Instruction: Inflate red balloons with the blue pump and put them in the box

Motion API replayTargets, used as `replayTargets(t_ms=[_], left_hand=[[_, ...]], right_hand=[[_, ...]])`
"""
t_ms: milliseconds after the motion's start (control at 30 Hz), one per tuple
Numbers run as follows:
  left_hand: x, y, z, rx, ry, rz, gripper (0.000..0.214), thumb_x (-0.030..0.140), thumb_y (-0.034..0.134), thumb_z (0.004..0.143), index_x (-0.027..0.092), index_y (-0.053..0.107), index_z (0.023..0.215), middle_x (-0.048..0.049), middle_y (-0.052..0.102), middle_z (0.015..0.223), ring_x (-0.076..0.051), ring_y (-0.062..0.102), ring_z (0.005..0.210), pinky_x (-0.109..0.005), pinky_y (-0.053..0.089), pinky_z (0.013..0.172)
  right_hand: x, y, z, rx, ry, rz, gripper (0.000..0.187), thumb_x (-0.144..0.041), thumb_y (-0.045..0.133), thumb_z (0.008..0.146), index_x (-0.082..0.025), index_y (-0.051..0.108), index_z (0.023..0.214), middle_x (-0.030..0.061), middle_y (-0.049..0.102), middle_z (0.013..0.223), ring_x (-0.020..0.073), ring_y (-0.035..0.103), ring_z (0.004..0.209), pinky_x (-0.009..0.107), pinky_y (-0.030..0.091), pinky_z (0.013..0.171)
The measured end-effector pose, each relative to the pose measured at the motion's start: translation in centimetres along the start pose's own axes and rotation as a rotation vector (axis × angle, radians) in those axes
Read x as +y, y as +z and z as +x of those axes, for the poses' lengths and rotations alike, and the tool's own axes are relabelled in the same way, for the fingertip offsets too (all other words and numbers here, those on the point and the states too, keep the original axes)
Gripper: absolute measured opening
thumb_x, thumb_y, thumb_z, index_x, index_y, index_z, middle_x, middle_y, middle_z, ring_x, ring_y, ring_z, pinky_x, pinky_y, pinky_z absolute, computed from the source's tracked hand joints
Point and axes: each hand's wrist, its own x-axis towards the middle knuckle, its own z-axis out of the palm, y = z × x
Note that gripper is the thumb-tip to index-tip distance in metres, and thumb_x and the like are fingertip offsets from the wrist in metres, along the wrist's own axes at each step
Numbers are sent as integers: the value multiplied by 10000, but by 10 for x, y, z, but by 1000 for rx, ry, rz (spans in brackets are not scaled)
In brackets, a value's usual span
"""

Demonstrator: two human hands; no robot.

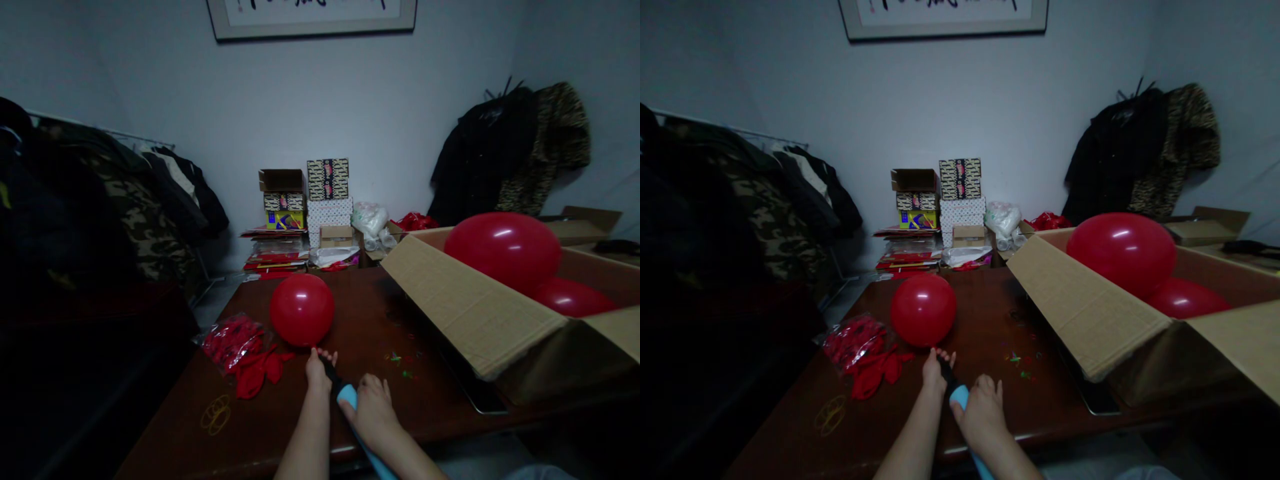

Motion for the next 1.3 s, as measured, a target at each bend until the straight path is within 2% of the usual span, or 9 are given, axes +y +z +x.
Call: replayTargets(t_ms=[200,300,400,567,667,767,900,1100,1300], left_hand=[[14,4,4,-27,-7,-35,271,252,403,878,185,401,616,81,317,439,-58,313,339,-264,470,590],[15,9,2,-28,-26,-49,270,244,418,868,185,388,606,86,295,431,-55,293,330,-242,449,543],[12,14,-4,-55,-49,-83,272,223,424,859,184,376,594,88,276,424,-52,281,326,-233,443,534],[10,20,-13,-133,-64,-137,269,223,431,858,182,390,596,85,287,434,-50,293,338,-240,461,569],[11,20,-17,-138,-57,-148,274,236,432,863,183,395,597,82,296,442,-51,305,350,-261,481,616],[11,17,-20,-147,-54,-152,284,251,428,867,186,390,593,74,316,453,-59,341,376,-302,496,691],[6,10,-25,-158,-39,-127,267,265,445,862,184,408,610,72,334,471,-61,358,395,-335,497,729],[-3,-1,-24,-133,-65,-107,289,290,439,868,183,404,602,75,314,466,-53,323,372,-295,495,674],[3,-6,-18,-161,-55,-101,276,309,457,860,183,405,619,75,329,474,-56,340,377,-295,486,622]], right_hand=[[16,-20,-35,-94,-44,-46,486,-436,403,794,-90,596,1075,167,525,1169,297,403,1161,452,134,1043],[33,-25,-49,-151,-60,-56,551,-486,396,797,-80,558,1132,178,470,1251,312,326,1232,469,109,1050],[46,-29,-56,-192,-66,-44,582,-534,398,786,-94,560,1129,171,471,1255,320,312,1243,470,126,1049],[44,-35,-61,-118,-38,8,517,-514,388,800,-117,595,1059,153,503,1214,304,354,1211,431,157,1041],[34,-37,-57,-88,-46,98,450,-474,392,805,-137,599,1019,133,561,1099,262,469,1085,353,272,973],[25,-34,-47,-69,-42,148,414,-455,407,795,-146,596,995,116,582,1026,241,510,1004,305,326,907],[14,-25,-26,-71,-23,81,414,-457,426,775,-137,600,973,112,585,1009,245,508,1008,311,316,913],[-2,-12,-4,-36,11,20,441,-439,415,766,-104,596,989,130,583,1025,276,493,1040,390,283,954],[-15,-2,5,-17,15,-17,453,-419,404,769,-95,595,1021,136,563,1077,281,459,1087,435,225,1000]])
